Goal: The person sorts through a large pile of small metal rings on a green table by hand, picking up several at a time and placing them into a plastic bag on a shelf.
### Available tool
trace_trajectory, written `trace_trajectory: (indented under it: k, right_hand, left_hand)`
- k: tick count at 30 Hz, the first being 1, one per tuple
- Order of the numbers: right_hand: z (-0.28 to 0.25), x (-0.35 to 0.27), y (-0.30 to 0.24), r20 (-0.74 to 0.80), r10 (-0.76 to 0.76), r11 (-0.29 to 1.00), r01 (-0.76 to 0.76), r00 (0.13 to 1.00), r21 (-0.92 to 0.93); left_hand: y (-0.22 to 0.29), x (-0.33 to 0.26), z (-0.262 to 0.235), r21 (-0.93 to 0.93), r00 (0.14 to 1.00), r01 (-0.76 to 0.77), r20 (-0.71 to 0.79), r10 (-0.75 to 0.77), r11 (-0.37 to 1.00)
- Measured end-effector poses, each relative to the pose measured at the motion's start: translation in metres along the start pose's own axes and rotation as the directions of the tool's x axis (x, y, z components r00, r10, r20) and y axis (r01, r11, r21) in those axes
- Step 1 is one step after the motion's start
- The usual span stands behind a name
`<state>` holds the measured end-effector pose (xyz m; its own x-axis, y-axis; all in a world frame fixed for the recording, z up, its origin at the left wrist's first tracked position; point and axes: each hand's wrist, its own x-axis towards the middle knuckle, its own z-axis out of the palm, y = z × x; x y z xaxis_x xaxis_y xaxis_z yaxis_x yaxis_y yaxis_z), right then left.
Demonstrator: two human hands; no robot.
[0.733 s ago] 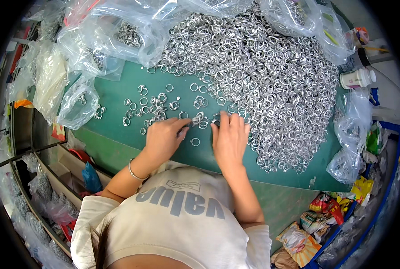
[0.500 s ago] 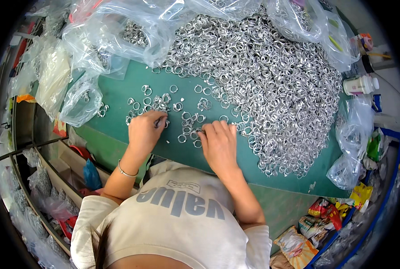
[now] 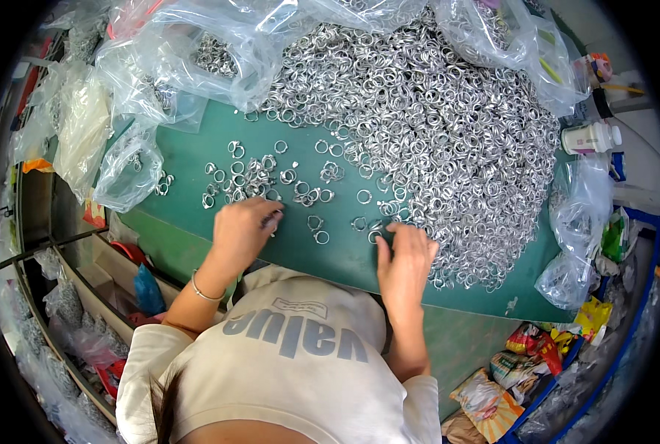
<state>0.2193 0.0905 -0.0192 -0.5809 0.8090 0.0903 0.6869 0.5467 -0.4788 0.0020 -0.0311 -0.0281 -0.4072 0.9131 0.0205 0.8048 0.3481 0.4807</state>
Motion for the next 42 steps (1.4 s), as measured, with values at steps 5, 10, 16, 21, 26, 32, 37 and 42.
trace_trajectory:
  k: [5,10,16,21,26,32,37,42]
  right_hand:
    - [-0.001,-0.001,0.01,0.039,-0.011,1.0,0.011,0.999,0.017]
    - [0.003,-0.002,0.006,0.05,-0.02,1.0,0.021,0.999,-0.019]
    - [-0.001,-0.012,0.011,0.04,0.078,0.996,-0.079,0.996,0.034]
    - [0.021,-0.006,0.002,0.03,0.096,0.994,-0.095,0.995,-0.051]
    - [0.011,-0.008,0.018,0.211,0.247,0.42,-0.301,0.946,0.856]
    - [-0.013,0.007,0.018,0.462,0.171,-0.558,-0.301,0.87,0.773]
    - [0.005,0.005,0.015,0.345,0.276,0.15,-0.395,0.897,0.906]
    - [0.006,0.004,-0.031,0.114,-0.377,0.607,0.152,0.919,0.78]
  left_hand:
    - [0.015,-0.004,-0.001,-0.099,0.997,-0.074,-0.016,0.073,0.992]
    - [0.033,-0.004,0.019,-0.079,0.979,-0.17,0.103,0.177,0.982]
    - [0.018,0.001,0.0,-0.001,0.994,-0.066,0.091,0.066,0.998]
    - [0.042,-0.004,0.015,-0.152,0.974,-0.193,0.086,0.207,0.969]
    - [0.045,-0.003,0.018,-0.32,0.98,-0.113,0.122,0.159,0.941]
    - [0.055,0.017,0.026,-0.294,0.983,-0.17,0.016,0.182,0.941]
    - [0.056,0.011,0.027,-0.808,0.845,0.434,0.519,0.132,0.399]
    - [0.04,-0.016,0.028,-0.389,0.544,0.792,0.8,0.254,-0.471]
